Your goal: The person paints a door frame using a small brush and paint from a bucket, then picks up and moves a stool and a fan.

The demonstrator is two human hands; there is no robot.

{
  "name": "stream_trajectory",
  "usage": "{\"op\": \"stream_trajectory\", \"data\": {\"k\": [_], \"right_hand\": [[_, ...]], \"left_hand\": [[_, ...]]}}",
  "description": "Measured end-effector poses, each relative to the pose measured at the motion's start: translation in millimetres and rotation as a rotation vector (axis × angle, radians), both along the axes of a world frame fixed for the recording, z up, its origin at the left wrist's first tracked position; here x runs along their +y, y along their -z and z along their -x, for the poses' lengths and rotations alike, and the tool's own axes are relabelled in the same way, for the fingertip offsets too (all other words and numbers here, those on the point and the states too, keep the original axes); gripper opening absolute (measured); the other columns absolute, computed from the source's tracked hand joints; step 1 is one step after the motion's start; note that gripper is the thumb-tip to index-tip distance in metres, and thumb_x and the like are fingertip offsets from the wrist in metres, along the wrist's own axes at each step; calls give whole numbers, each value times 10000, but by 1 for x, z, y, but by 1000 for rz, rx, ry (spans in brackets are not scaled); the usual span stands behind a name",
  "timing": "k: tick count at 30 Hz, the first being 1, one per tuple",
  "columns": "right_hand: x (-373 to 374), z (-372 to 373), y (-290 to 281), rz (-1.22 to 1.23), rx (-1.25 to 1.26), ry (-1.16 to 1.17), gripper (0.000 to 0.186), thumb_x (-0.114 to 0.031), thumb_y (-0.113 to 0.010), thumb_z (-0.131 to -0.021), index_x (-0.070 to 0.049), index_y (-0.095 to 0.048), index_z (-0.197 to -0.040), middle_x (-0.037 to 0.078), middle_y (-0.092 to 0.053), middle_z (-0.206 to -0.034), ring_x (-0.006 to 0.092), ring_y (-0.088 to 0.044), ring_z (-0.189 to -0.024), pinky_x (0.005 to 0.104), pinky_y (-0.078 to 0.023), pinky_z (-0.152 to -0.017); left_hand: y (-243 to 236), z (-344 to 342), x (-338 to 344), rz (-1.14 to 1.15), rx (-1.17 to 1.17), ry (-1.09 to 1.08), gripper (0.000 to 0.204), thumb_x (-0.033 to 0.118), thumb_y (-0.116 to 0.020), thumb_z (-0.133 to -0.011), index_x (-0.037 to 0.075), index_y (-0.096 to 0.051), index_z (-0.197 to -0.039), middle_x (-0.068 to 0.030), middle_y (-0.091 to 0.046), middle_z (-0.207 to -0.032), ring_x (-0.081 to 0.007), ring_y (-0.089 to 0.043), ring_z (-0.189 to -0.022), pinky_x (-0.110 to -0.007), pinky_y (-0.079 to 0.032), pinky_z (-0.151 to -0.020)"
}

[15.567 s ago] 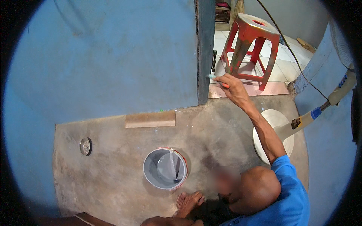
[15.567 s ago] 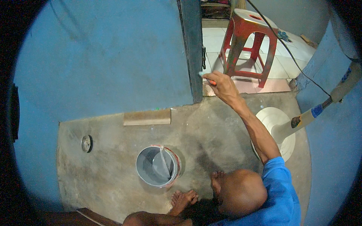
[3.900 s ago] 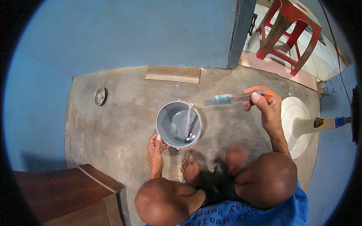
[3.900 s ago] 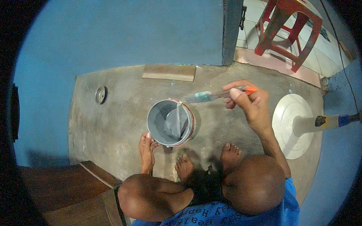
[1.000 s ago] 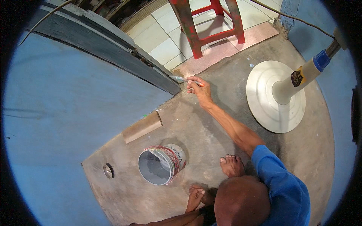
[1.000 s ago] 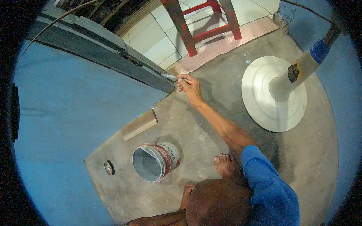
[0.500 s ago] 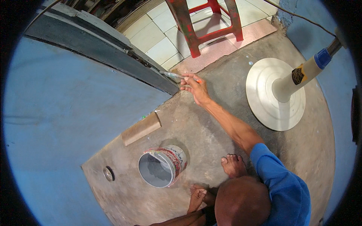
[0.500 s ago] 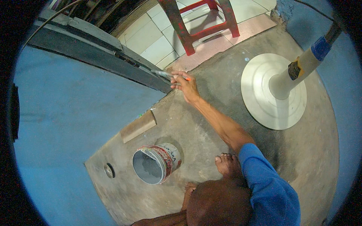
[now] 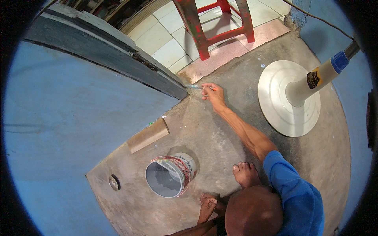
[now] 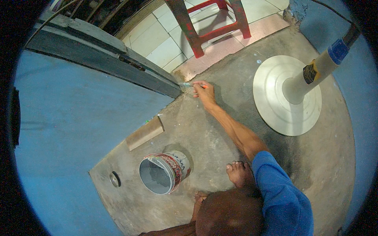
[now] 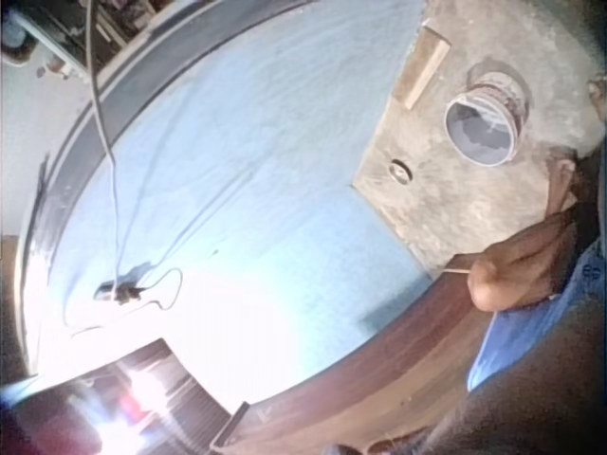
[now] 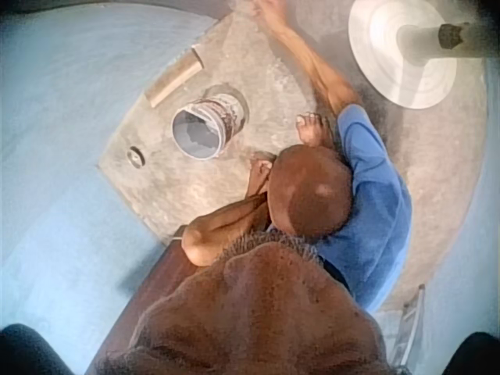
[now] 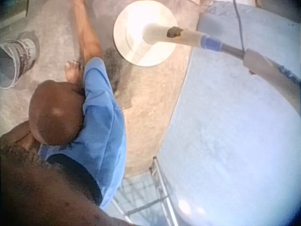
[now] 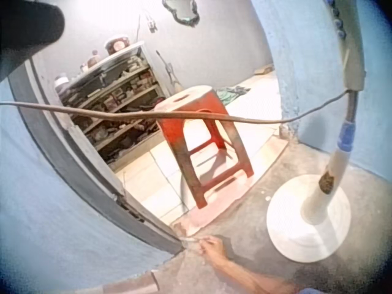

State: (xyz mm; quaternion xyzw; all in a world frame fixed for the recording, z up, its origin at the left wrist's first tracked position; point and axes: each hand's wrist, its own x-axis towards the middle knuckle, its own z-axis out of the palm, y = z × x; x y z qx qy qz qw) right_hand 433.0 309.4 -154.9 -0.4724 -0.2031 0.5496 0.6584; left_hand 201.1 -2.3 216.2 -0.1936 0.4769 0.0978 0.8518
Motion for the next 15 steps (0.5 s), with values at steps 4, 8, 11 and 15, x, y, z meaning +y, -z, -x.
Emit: {"op": "stream_trajectory", "data": {"k": [4,8,11,15], "right_hand": [[4,-2,-8,77,-159,14,192,-126,-626,-905,-22,-677,-1058,29,-639,-850,90,-605,-741,251,-544,-621],[5,4,-14,120,-241,-29,181,-126,-623,-904,-33,-685,-1046,24,-639,-826,91,-605,-732,248,-543,-621],[12,7,-12,107,-238,-37,191,-126,-612,-912,-29,-685,-1060,30,-647,-844,98,-617,-754,252,-549,-640],[17,16,-15,-5,-91,-11,197,-142,-632,-917,-25,-686,-1066,29,-637,-815,94,-596,-699,258,-520,-624]], "left_hand": [[-3,0,5,303,-29,-478,647,336,-309,-1066,-71,-130,-1535,-189,-201,-1610,-231,-232,-1484,-308,-194,-1225],[-12,-9,14,154,11,-285,676,334,-353,-1054,-72,-111,-1538,-204,-185,-1611,-260,-221,-1489,-343,-190,-1229],[-10,-2,11,503,55,-725,774,394,-441,-1019,-65,-100,-1542,-207,-190,-1605,-267,-237,-1473,-350,-206,-1207],[-5,-1,3,47,-105,-282,829,402,-539,-972,-34,-129,-1545,-186,-260,-1571,-231,-327,-1401,-305,-306,-1108]]}}
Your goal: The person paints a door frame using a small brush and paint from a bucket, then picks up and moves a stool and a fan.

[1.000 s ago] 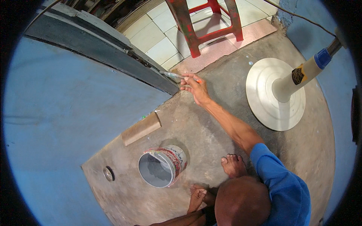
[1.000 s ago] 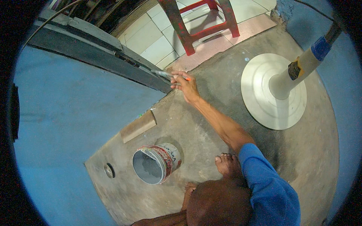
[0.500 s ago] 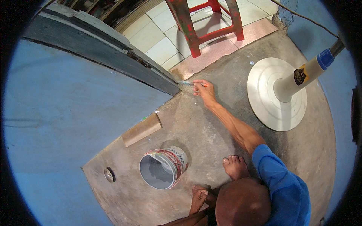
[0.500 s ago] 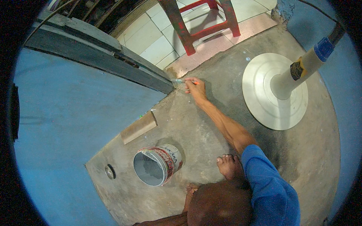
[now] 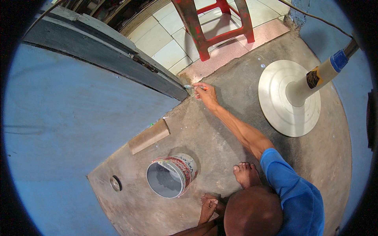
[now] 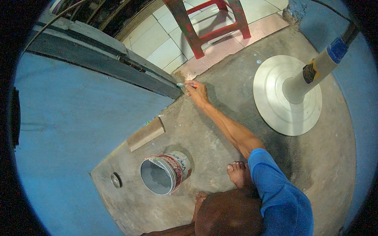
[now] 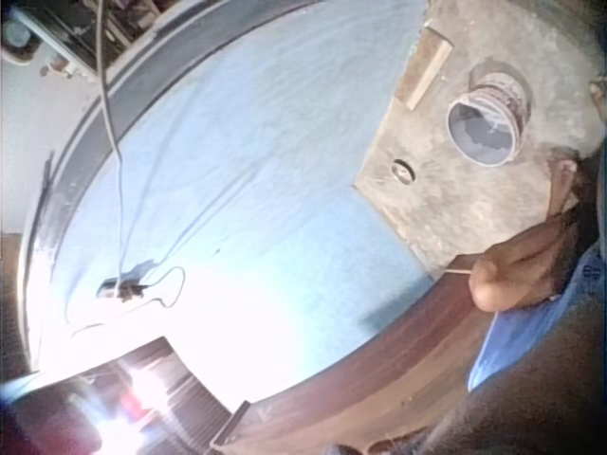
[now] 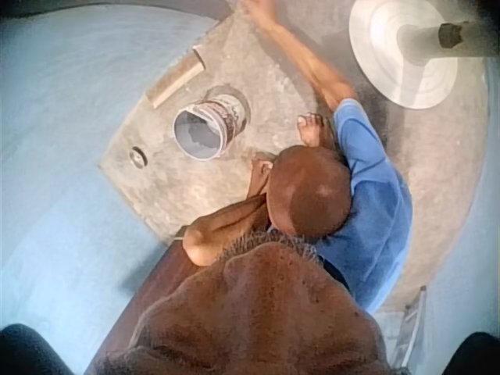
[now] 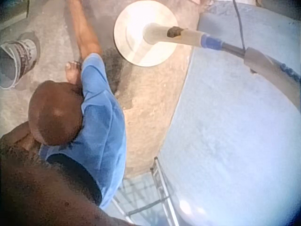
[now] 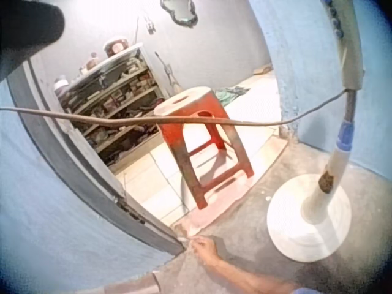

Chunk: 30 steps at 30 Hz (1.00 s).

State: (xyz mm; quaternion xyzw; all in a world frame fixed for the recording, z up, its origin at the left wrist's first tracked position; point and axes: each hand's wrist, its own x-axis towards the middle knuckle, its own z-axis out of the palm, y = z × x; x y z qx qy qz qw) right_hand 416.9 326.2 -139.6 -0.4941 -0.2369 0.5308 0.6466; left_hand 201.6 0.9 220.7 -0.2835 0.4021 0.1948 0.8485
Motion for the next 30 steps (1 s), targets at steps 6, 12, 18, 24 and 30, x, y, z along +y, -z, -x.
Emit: {"op": "stream_trajectory", "data": {"k": [6,12,18,24,30], "right_hand": [[-12,-20,15,1,71,50,228,-109,-617,-919,4,-672,-1109,54,-663,-894,106,-636,-792,254,-561,-671],[-4,-1,14,75,18,7,234,-114,-613,-926,17,-668,-1112,56,-663,-863,100,-636,-759,253,-563,-653],[-6,-1,-21,-121,74,-18,252,-128,-610,-938,29,-663,-1128,62,-665,-866,105,-640,-764,246,-563,-709],[-5,-7,-91,-308,103,-35,273,-144,-600,-945,40,-655,-1139,69,-665,-872,112,-644,-791,266,-569,-757],[11,-12,-132,-414,329,-42,268,-150,-640,-923,48,-655,-1102,73,-660,-853,118,-642,-773,262,-571,-717]], "left_hand": [[16,17,-11,-402,-153,181,984,449,-667,-894,9,-93,-1561,-154,-226,-1591,-195,-315,-1402,-284,-349,-1069],[99,33,-32,-594,76,349,1007,458,-679,-883,15,-77,-1558,-147,-188,-1603,-195,-274,-1428,-299,-326,-1094],[237,46,-75,-789,501,756,975,446,-675,-888,15,-97,-1545,-147,-206,-1585,-196,-287,-1415,-301,-333,-1089],[290,59,-95,-888,617,972,944,433,-671,-894,14,-118,-1533,-146,-224,-1566,-196,-300,-1402,-304,-339,-1083],[299,58,-95,-913,638,1021,912,420,-667,-899,14,-138,-1521,-145,-241,-1548,-197,-313,-1389,-307,-345,-1078]]}}
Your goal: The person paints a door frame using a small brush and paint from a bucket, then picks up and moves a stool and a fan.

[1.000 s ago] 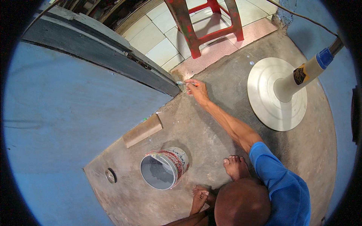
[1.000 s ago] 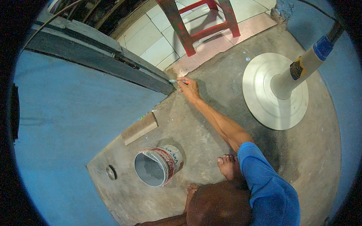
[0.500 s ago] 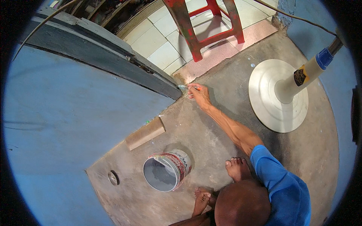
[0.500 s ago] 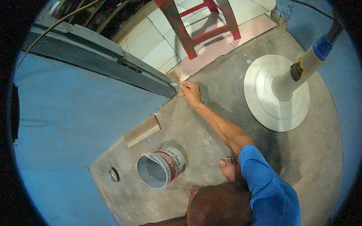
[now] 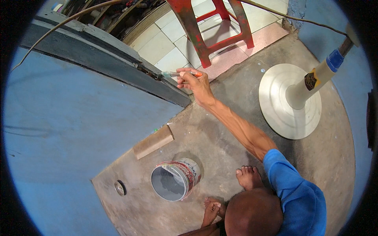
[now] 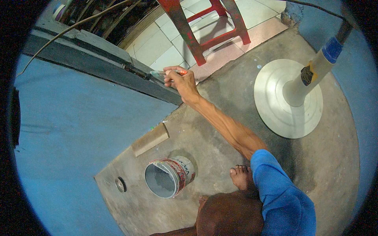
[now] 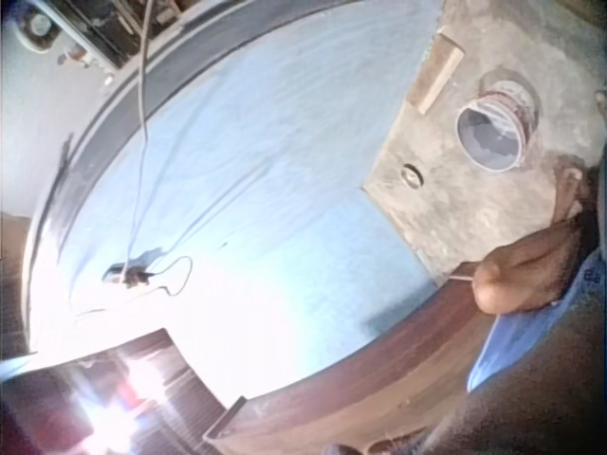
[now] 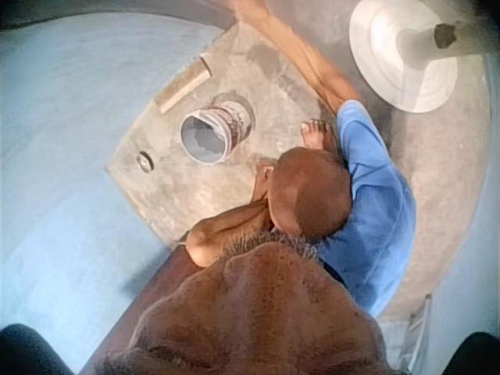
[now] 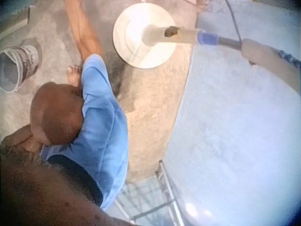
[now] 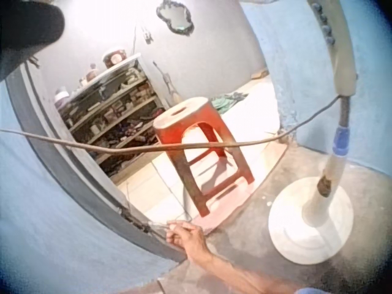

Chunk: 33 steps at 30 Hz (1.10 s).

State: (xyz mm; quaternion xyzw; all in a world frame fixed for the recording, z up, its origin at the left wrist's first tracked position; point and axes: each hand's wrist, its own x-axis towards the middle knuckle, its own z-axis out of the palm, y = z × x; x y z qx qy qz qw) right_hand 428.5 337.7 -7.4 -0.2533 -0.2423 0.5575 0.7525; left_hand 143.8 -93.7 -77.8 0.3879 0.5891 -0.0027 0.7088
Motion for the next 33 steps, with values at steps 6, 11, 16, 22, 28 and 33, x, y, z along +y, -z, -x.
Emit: {"op": "stream_trajectory", "data": {"k": [6,11,16,22,28,33], "right_hand": [[3,1,26,-91,239,-102,294,-150,-635,-928,58,-624,-1136,92,-655,-887,143,-645,-811,312,-575,-737],[-1,1,61,82,39,-36,279,-147,-618,-930,58,-633,-1119,78,-641,-863,130,-630,-773,302,-575,-721],[5,1,15,-23,-112,49,273,-166,-627,-912,58,-657,-1065,80,-643,-806,134,-628,-701,317,-578,-707],[25,-9,-33,-200,90,-11,258,-161,-631,-908,45,-652,-1062,78,-641,-840,132,-627,-741,311,-568,-699],[20,5,-21,-152,187,-87,269,-148,-633,-909,53,-635,-1089,94,-647,-869,134,-632,-781,319,-578,-723],[18,-8,15,49,-22,-1,250,-134,-630,-896,54,-644,-1060,83,-647,-826,121,-626,-726,293,-576,-656]], "left_hand": [[5,-1,-4,-9,26,22,881,408,-663,-905,13,-158,-1509,-144,-259,-1530,-198,-326,-1376,-310,-352,-1072],[8,0,-5,-18,45,28,855,397,-660,-909,13,-175,-1499,-143,-274,-1515,-199,-336,-1365,-312,-357,-1068],[11,1,-9,-16,56,19,828,387,-657,-914,12,-192,-1488,-143,-288,-1500,-199,-347,-1354,-314,-362,-1063],[15,4,-3,-22,62,45,797,374,-653,-919,12,-213,-1476,-142,-306,-1482,-200,-360,-1341,-317,-369,-1058],[16,2,-4,-16,61,38,766,362,-649,-925,11,-233,-1464,-141,-324,-1464,-201,-373,-1328,-320,-375,-1052],[18,4,-4,-27,70,60,740,351,-646,-930,11,-250,-1454,-140,-338,-1448,-201,-383,-1317,-322,-380,-1048]]}}
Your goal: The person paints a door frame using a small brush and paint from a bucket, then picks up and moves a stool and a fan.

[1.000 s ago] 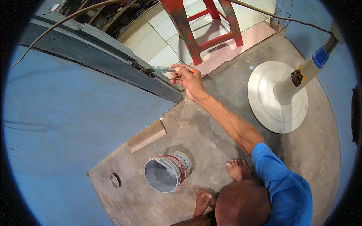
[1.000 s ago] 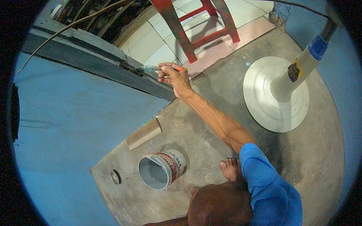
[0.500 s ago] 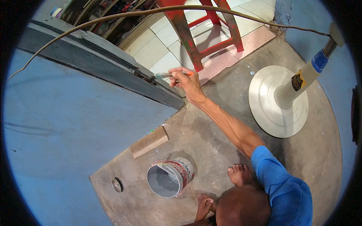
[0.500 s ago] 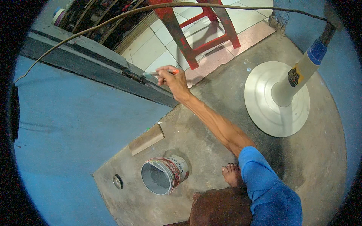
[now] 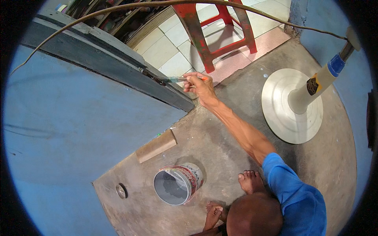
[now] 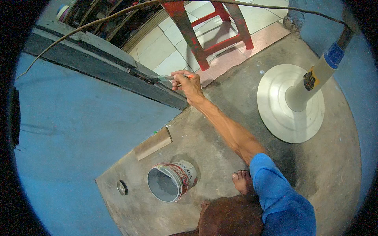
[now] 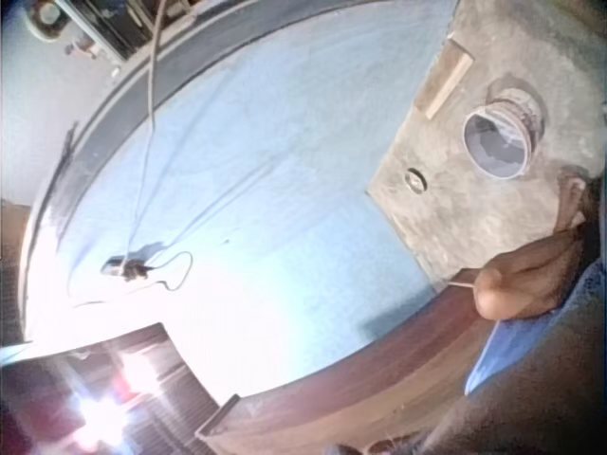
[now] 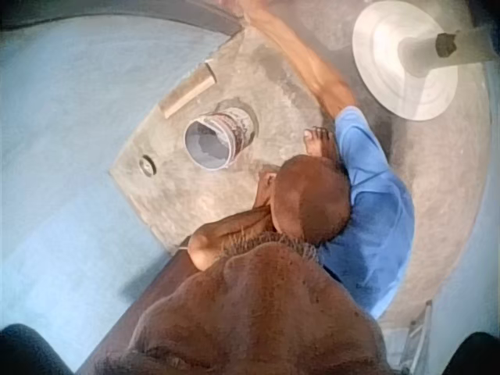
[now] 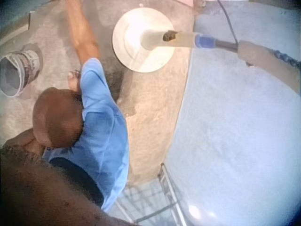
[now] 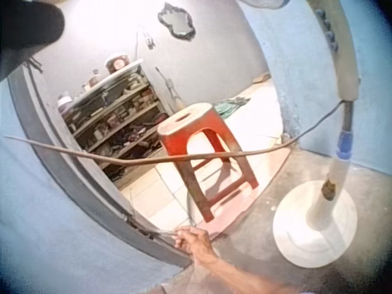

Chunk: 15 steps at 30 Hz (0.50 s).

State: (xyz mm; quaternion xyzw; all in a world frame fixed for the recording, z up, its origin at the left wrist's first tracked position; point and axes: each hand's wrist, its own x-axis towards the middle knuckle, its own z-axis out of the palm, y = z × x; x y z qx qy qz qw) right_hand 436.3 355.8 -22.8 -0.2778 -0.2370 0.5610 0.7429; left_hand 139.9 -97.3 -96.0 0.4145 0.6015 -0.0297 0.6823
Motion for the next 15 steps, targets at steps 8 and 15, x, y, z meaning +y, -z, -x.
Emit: {"op": "stream_trajectory", "data": {"k": [8,15], "right_hand": [[-2,5,-30,-216,146,-91,303,-132,-601,-939,76,-594,-1160,116,-627,-924,151,-622,-832,340,-583,-756],[-7,6,77,40,79,-85,319,-135,-609,-931,66,-588,-1176,96,-634,-919,146,-629,-822,334,-581,-752]], "left_hand": [[-1,-2,2,1,-8,-8,699,334,-641,-937,10,-277,-1438,-139,-362,-1424,-202,-400,-1300,-326,-389,-1041],[0,-1,3,4,-2,-14,663,320,-636,-943,10,-301,-1423,-138,-382,-1403,-203,-415,-1285,-329,-396,-1034]]}}
